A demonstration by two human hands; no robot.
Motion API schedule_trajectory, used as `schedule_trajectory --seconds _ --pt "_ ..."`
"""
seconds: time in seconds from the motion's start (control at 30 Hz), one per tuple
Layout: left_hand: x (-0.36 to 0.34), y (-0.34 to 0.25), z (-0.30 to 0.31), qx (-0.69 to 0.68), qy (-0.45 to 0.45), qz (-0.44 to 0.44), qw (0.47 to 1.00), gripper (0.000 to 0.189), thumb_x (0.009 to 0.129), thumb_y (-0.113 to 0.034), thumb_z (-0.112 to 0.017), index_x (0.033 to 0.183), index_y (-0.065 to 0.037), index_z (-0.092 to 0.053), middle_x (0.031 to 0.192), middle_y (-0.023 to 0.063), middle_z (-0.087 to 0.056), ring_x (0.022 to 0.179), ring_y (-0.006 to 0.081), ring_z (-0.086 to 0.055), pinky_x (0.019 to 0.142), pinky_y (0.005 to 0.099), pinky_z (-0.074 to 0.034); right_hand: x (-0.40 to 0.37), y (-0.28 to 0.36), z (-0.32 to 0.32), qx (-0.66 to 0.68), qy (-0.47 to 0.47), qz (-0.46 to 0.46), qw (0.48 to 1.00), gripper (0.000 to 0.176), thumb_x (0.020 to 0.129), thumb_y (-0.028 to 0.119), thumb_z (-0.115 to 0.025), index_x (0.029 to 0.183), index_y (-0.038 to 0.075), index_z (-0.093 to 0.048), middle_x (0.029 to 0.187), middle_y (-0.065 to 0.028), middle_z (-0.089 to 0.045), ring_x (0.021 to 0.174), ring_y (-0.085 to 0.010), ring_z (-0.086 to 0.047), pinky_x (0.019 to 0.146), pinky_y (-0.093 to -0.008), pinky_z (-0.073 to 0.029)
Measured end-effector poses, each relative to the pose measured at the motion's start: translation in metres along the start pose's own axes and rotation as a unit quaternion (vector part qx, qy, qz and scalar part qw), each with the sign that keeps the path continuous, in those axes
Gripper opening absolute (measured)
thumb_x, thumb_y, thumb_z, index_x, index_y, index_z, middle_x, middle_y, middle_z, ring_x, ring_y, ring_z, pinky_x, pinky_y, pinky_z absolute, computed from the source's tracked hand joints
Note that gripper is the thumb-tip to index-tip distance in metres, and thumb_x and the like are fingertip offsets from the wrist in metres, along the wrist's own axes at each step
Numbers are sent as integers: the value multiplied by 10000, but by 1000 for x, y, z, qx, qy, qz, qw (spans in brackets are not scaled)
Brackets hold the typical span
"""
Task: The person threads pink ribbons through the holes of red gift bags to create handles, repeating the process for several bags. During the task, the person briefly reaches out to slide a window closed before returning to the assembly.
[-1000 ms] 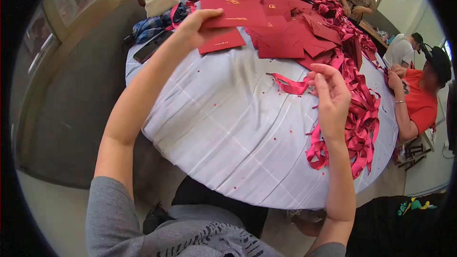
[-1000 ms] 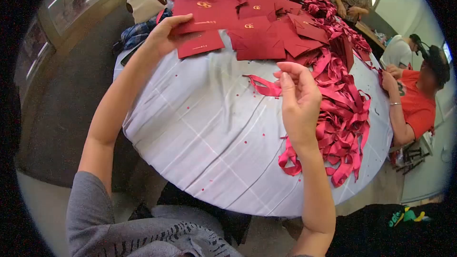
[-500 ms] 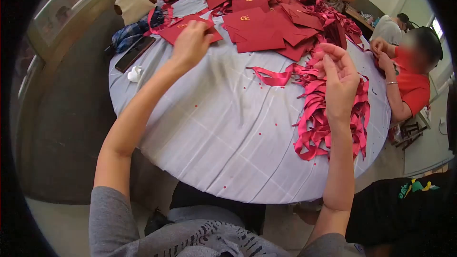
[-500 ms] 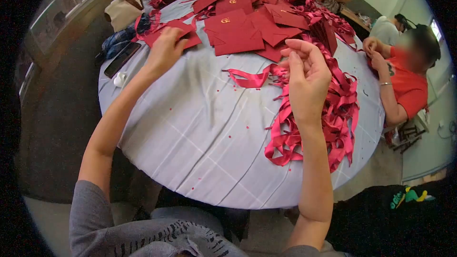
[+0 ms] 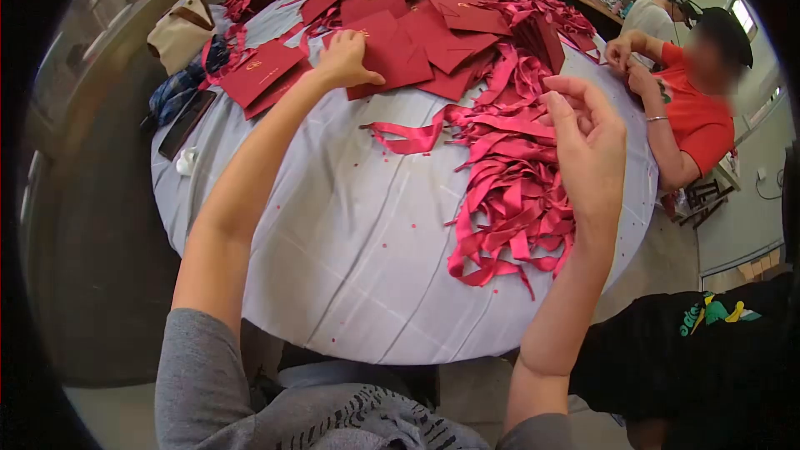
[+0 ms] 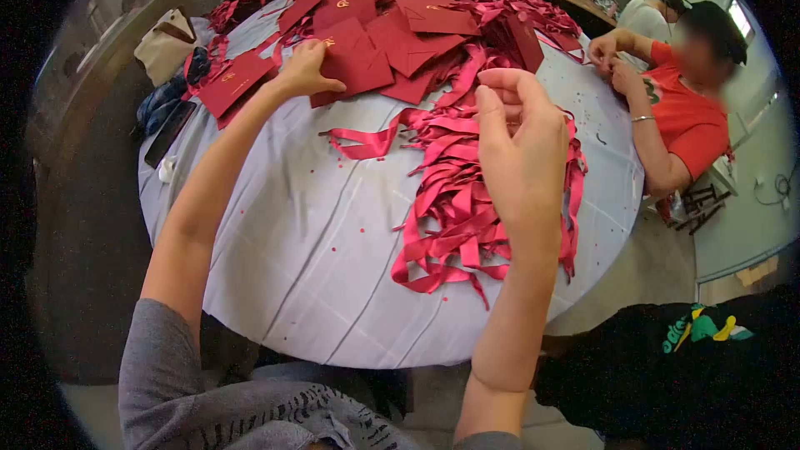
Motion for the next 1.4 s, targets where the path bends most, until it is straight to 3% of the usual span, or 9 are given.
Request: schedule_trajectory --seconds 0.1,0.23,0.47,0.8,0.9,1.0,1.1,1.2,1.4 --pt "14 15 -6 -117 118 47 985 1026 529 -514 -804 1233 96 -375 1239 274 -447 1156 371 -456 959 382 -407 -5 -1 0 -15 9 -16 1000 181 872 119 -559 968 -31 -594 795 -97 -635 691 -136 -591 604 -265 -472" --pt "4 14 -13 -108 74 44 990 1062 529 -483 -813 1288 83 -333 1232 258 -448 1143 394 -447 957 419 -405 -5 -8 -5 -66 67 -51 994 165 868 109 -565 949 -33 -587 788 -121 -632 679 -161 -598 626 -288 -479" --pt "-43 -23 34 -176 -160 -2 971 454 711 -62 -657 1152 -84 -549 1062 125 -514 1017 340 -461 876 395 -428 -6 -12 -15 -115 86 -36 989 155 866 106 -563 928 -34 -586 792 -144 -636 713 -215 -628 655 -311 -490" --pt "-92 -37 105 -111 -305 -4 946 114 735 -137 -650 840 -100 -622 825 64 -565 842 291 -524 722 410 -414 -19 0 -36 -133 76 58 986 127 834 78 -587 906 -27 -597 808 -153 -644 707 -236 -643 628 -327 -491" --pt "-123 -43 139 -180 -277 -30 943 136 734 -112 -655 856 -66 -617 801 72 -577 796 256 -561 709 386 -417 -30 -6 -12 -138 65 73 985 135 841 61 -575 940 -24 -610 829 -154 -642 688 -222 -632 637 -315 -490" --pt "-176 -51 147 -424 -44 -9 904 170 724 -6 -662 880 -9 -594 717 10 -524 691 77 -507 609 229 -419 -54 -11 -6 -201 111 70 971 152 810 27 -578 953 -10 -617 847 -148 -636 730 -225 -626 666 -311 -483" --pt "-223 -62 128 -434 154 -13 888 235 751 -33 -658 945 -17 -526 740 92 -563 693 194 -570 638 314 -457 -70 -12 -21 -211 171 78 959 202 789 10 -559 978 34 -626 880 -145 -596 824 -295 -593 749 -357 -466" --pt "-247 -64 115 -381 135 -29 914 359 765 -96 -662 1056 1 -475 1031 174 -524 901 317 -547 804 398 -446 -66 -24 -40 -278 159 114 940 230 809 23 -565 1028 51 -627 908 -129 -580 795 -251 -587 719 -311 -463" --pt "-222 -58 136 -203 93 -135 965 398 758 -157 -666 1102 -29 -513 1028 140 -528 1003 316 -500 846 401 -434 -42 -34 -105 -287 154 197 925 284 744 138 -667 1019 82 -625 914 -118 -561 933 -320 -522 798 -407 -434"
Point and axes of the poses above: each hand's wrist, its own x-axis towards the middle knuckle, its own z-axis out of the back of the hand, y = z × x, the point moved 2 cm from there along x, towards the middle knuckle
